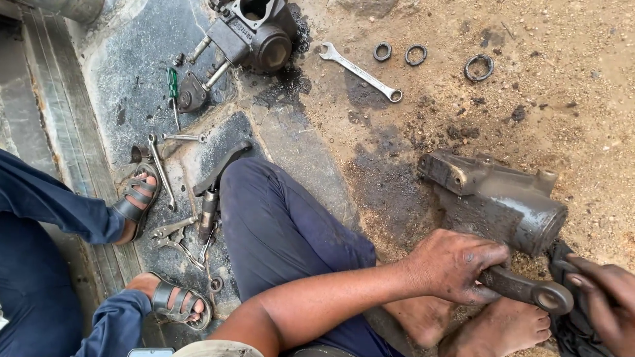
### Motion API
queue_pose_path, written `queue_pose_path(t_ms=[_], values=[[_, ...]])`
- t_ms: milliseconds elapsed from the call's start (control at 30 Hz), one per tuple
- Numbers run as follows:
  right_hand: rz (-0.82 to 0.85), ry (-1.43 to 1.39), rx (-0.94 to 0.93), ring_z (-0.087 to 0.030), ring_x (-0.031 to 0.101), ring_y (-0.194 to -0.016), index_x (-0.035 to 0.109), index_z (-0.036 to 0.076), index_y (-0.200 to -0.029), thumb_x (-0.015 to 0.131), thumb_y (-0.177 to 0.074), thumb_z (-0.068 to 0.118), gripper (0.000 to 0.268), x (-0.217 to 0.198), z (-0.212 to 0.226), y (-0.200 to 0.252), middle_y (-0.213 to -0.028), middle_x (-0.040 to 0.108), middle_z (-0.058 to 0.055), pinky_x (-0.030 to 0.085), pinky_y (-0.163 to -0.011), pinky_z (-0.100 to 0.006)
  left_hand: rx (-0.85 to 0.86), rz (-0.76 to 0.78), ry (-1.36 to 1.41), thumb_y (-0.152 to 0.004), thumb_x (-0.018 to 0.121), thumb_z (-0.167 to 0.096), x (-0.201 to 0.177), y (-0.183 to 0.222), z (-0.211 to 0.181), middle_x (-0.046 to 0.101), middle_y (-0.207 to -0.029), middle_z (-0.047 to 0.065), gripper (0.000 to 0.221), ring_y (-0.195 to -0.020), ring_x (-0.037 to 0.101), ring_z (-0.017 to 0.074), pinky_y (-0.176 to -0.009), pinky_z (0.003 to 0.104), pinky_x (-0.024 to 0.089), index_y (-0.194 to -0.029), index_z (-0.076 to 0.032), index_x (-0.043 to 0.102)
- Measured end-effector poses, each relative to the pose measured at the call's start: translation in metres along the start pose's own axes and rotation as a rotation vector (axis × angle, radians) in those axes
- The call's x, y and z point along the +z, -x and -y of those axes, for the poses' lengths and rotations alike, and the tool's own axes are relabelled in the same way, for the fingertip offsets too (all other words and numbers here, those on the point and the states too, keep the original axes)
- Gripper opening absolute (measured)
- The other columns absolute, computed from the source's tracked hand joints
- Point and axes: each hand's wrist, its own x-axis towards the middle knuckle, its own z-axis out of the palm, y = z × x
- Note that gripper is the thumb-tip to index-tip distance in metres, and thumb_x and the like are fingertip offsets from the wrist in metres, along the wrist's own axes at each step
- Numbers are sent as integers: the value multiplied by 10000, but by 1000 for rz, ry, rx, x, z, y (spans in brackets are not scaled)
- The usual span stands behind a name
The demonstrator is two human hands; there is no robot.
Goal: Repairing or cleaning a mechanical component on the ground using various tools.
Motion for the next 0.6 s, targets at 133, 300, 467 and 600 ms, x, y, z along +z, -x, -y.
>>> queue_pose_path(t_ms=[133, 300, 467, 600], values=[[201, -519, 547, -209, 379, -439, 687, 82, -1483, 644, -977, 200, 521, 75, -313, 148, -508, 406, -137, 330, -556, -299, 22, 11, 45, -820, 726, -473, 3, -1, 4, 666, -905, -9, 390, -915, 717, 225, -732, 373, 566, -1058, -185, 610], [407, -377, 26, -100, 546, -656, 579, 98, -1467, 713, -792, 445, 771, 6, -133, 61, -762, 549, 15, 473, -600, -263, 49, 50, 90, -827, 679, -641, -1, -1, 9, 686, -963, -1, 553, -966, 720, 215, -815, 344, 581, -1136, -184, 646], [817, -140, 272, -110, 648, -692, 483, 186, -1563, 910, -635, 503, 1069, 35, -228, 96, -809, 626, 13, 571, -656, -269, 113, 120, 171, -827, 614, -757, -10, -1, 18, 705, -1099, 45, 793, -1094, 704, 232, -967, 355, 571, -1332, -146, 625], [666, -368, 344, -164, 715, -761, 561, 160, -1437, 720, -784, 301, 687, 30, -211, 95, -942, 688, -24, 650, -714, -331, 88, 216, 209, -816, 600, -759, -22, -3, 15, 689, -1210, 114, 917, -1159, 684, 276, -996, 377, 566, -1449, -96, 573]])
